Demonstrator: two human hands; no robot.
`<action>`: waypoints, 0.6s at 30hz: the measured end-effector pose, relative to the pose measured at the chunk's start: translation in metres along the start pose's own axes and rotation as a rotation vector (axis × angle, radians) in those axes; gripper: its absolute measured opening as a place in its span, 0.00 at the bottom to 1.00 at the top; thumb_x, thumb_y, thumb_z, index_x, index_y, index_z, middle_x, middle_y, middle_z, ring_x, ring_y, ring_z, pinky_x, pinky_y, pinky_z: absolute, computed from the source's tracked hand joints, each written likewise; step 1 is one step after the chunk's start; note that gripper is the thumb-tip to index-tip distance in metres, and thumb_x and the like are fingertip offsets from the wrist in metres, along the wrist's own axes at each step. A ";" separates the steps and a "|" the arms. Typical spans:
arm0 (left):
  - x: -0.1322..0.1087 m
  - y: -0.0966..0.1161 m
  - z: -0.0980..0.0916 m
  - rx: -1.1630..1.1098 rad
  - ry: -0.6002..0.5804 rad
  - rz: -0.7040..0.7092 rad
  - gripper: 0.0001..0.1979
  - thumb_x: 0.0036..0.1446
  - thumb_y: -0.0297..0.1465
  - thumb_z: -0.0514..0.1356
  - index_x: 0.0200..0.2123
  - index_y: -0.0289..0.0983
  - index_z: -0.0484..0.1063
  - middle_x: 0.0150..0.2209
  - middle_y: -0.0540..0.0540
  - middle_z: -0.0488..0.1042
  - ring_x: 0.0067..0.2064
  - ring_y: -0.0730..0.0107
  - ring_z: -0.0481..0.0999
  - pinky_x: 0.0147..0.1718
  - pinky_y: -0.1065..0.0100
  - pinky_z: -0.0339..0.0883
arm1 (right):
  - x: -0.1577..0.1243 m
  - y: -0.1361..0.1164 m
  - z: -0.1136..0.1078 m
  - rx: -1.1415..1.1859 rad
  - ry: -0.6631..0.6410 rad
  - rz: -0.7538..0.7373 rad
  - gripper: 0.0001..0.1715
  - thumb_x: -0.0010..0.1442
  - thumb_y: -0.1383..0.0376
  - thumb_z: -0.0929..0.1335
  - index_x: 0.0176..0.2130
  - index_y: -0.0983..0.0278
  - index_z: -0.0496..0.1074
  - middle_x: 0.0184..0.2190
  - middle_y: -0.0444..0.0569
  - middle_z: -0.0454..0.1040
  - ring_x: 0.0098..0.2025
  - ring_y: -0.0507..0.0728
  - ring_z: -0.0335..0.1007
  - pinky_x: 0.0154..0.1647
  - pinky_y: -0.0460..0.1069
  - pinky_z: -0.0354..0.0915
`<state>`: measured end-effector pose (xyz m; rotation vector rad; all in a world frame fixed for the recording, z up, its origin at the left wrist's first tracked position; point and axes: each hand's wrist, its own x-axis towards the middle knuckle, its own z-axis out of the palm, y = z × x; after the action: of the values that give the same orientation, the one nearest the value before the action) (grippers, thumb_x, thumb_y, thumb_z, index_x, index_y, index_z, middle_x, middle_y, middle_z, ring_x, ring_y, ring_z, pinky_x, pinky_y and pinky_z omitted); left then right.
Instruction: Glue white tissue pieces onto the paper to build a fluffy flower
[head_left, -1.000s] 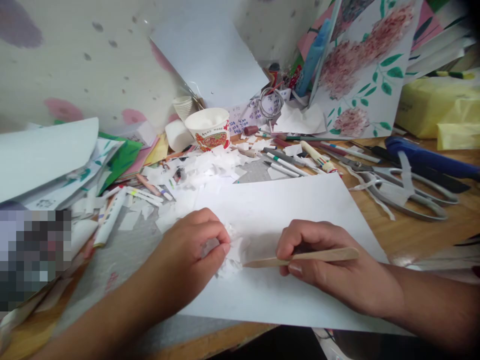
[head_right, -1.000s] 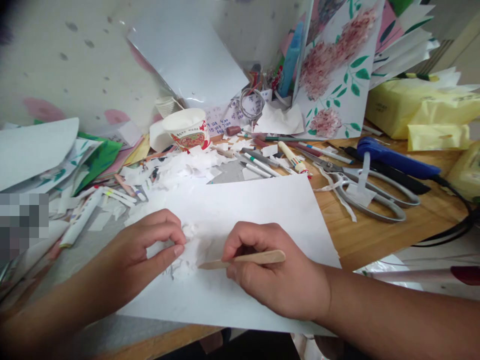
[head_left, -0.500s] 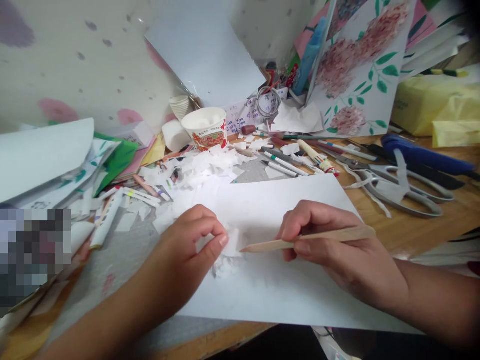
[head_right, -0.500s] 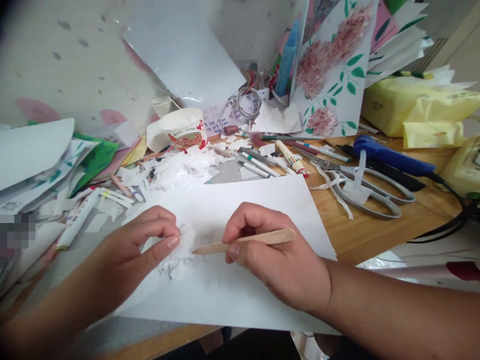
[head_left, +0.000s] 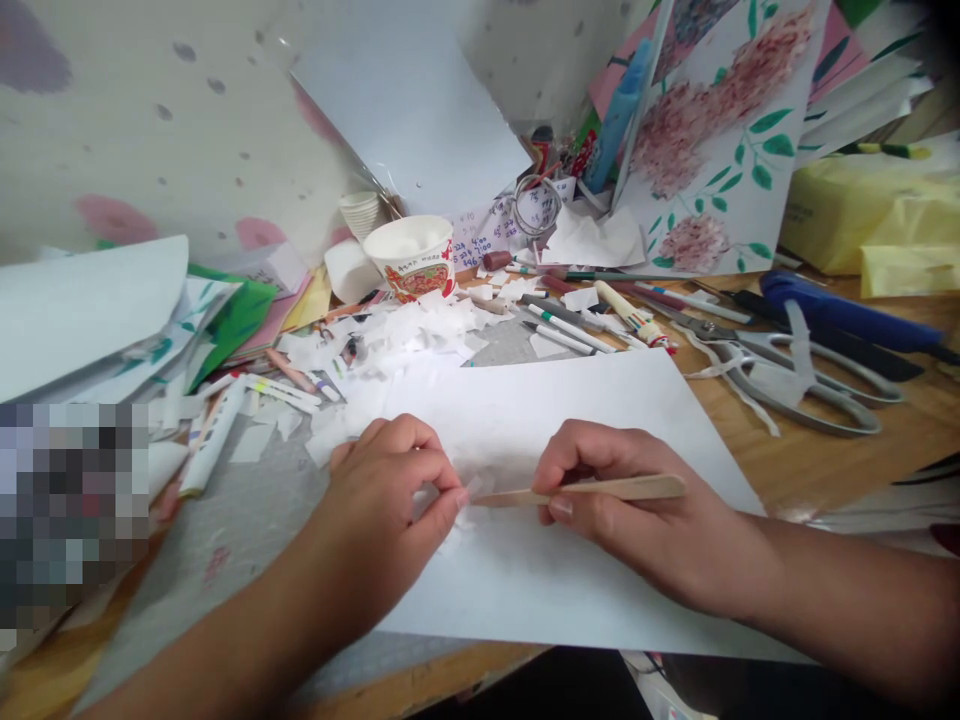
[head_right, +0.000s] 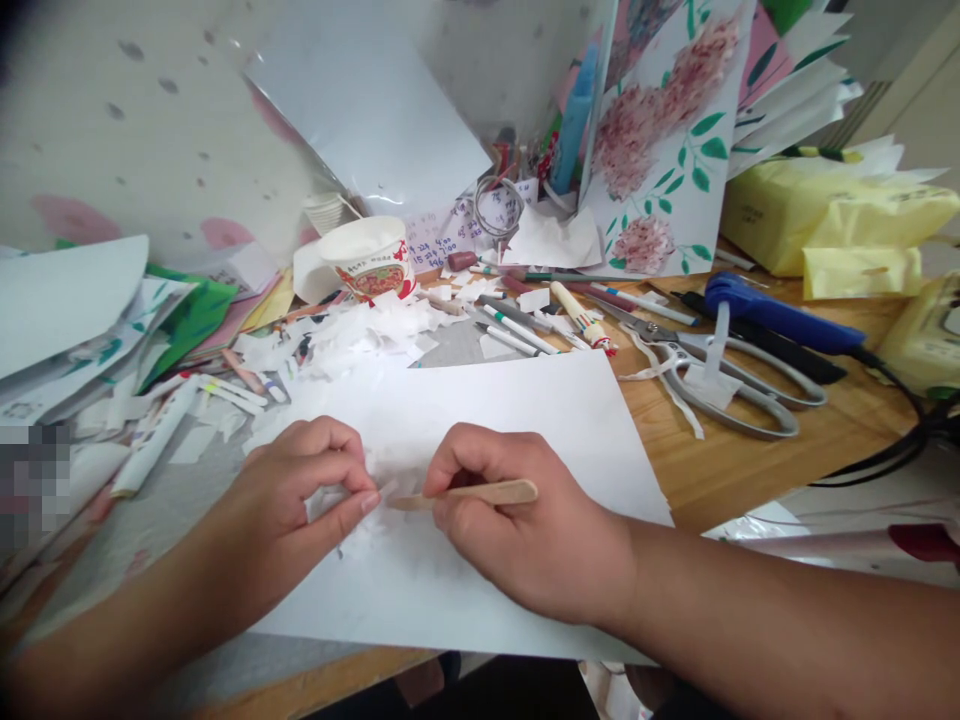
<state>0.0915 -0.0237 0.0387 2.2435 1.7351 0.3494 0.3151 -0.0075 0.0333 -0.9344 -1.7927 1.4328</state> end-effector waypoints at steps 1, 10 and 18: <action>0.000 -0.001 0.000 0.015 0.008 0.012 0.13 0.55 0.37 0.55 0.23 0.42 0.74 0.34 0.46 0.71 0.38 0.59 0.67 0.39 0.56 0.58 | 0.000 0.002 0.001 0.002 -0.018 0.004 0.03 0.54 0.68 0.64 0.29 0.63 0.68 0.22 0.40 0.67 0.23 0.49 0.57 0.23 0.44 0.55; -0.003 -0.006 -0.019 -0.046 -0.141 0.075 0.13 0.56 0.35 0.54 0.27 0.48 0.79 0.36 0.47 0.71 0.41 0.58 0.69 0.40 0.55 0.58 | 0.007 0.008 0.002 0.117 -0.043 0.149 0.02 0.52 0.68 0.65 0.29 0.64 0.68 0.26 0.43 0.72 0.26 0.49 0.60 0.26 0.44 0.56; -0.007 -0.004 -0.016 -0.089 -0.135 0.192 0.18 0.57 0.29 0.52 0.38 0.54 0.80 0.36 0.48 0.72 0.39 0.61 0.71 0.39 0.59 0.62 | 0.005 0.017 -0.003 0.310 0.105 0.153 0.01 0.49 0.67 0.67 0.28 0.63 0.69 0.22 0.43 0.73 0.25 0.51 0.67 0.27 0.46 0.60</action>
<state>0.0802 -0.0278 0.0523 2.3169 1.4144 0.3011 0.3172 0.0005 0.0176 -0.9784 -1.3972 1.6666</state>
